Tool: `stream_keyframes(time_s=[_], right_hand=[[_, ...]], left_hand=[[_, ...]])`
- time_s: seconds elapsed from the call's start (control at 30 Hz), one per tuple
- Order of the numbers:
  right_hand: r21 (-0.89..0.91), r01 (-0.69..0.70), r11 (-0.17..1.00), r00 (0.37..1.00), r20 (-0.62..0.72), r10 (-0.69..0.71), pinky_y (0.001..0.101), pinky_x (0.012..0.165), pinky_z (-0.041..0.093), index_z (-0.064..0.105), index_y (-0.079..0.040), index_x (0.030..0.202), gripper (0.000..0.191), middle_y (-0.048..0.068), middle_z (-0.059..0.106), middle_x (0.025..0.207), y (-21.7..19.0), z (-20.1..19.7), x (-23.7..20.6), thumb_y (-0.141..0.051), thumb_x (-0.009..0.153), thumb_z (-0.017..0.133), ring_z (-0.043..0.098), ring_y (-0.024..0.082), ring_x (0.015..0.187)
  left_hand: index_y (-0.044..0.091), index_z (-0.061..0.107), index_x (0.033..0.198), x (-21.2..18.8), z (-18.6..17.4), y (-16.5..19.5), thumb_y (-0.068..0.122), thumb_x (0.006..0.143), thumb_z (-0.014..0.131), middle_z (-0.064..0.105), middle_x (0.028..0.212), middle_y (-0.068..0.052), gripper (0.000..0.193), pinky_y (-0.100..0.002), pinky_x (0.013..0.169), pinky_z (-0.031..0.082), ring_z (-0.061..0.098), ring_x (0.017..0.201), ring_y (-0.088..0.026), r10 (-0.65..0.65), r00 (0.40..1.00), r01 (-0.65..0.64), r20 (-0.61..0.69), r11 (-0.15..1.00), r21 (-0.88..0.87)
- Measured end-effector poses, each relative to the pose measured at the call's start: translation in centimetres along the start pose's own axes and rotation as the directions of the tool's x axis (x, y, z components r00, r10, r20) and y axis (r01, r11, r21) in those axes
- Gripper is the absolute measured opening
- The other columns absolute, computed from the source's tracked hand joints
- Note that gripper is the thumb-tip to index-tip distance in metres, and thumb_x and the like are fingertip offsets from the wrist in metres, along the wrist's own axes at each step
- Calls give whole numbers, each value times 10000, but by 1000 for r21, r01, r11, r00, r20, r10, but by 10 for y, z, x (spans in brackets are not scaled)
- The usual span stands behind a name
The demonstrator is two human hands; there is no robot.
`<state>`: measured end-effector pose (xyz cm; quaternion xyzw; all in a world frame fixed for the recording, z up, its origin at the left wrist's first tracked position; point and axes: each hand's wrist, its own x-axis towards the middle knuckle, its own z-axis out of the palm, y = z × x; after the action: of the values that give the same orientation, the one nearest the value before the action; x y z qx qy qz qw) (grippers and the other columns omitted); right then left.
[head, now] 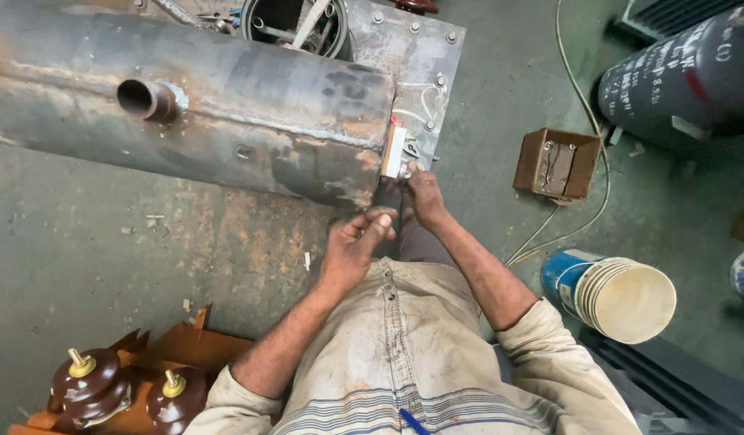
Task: The person fits a small white mounting block against the end of a large metal tank and tightens its bolts. They pick up nuts, thread them onto the studs by hand, then use a spanner to tighten the fasteners, repositioning around the block as they work.
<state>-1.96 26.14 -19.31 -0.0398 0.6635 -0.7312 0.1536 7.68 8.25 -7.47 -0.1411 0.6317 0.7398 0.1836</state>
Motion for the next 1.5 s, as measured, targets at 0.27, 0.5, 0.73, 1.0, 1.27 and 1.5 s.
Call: stream_keyframes(time_s=[0.27, 0.5, 0.73, 1.0, 1.27, 1.5], right_hand=[[30, 306, 951, 927, 220, -305, 349, 888, 603, 701, -51, 881, 557, 53, 654, 858, 7, -65, -2, -593, 999, 652, 642, 141, 845], [-419, 50, 907, 941, 325, 98, 266, 624, 405, 751, -37, 829, 209, 27, 620, 798, -14, -166, 17, -232, 877, 808, 534, 116, 710], [-530, 544, 651, 816, 514, -264, 336, 688, 470, 745, -63, 888, 353, 40, 630, 804, -94, -173, 92, -367, 843, 919, 607, 181, 768], [-479, 723, 498, 667, 671, -324, 370, 707, 497, 741, -90, 929, 434, 49, 655, 906, -142, -158, 139, -440, 796, 960, 628, 240, 814], [-448, 843, 299, 538, 696, -476, 384, 679, 465, 756, -62, 949, 493, 88, 610, 867, -141, -154, 163, -479, 794, 968, 601, 282, 838], [-313, 950, -15, 263, 823, -503, 389, 759, 522, 763, -81, 916, 505, 23, 565, 811, -196, -126, 195, -558, 842, 912, 607, 255, 809]], left_hand=[[50, 781, 1141, 10, 41, -9, 311, 973, 685, 732, 812, 32, 324, -202, 508, 339, 413, 577, -5, -201, 924, 169, -326, 978, -125], [9, 645, 1317, 39, 78, 4, 254, 1006, 646, 703, 993, -16, 397, -212, 504, 329, 375, 559, -15, -217, 915, -37, -340, 794, -606], [-51, 630, 1276, 53, 91, 5, 170, 989, 692, 680, 1003, -86, 368, -218, 513, 353, 399, 566, -32, -235, 886, -192, -400, 599, -777], [-49, 634, 1193, 64, 110, -27, 81, 919, 758, 697, 976, -120, 329, -234, 536, 368, 511, 641, -73, -290, 809, -353, -511, 454, -818], [-64, 640, 1212, 58, 110, -29, 125, 922, 767, 718, 1029, -121, 368, -242, 556, 386, 465, 628, -77, -278, 825, -341, -492, 449, -826], [-66, 615, 1274, 59, 107, -19, 126, 938, 771, 695, 1061, -136, 417, -237, 559, 377, 446, 613, -57, -194, 834, -383, -516, 469, -795]])
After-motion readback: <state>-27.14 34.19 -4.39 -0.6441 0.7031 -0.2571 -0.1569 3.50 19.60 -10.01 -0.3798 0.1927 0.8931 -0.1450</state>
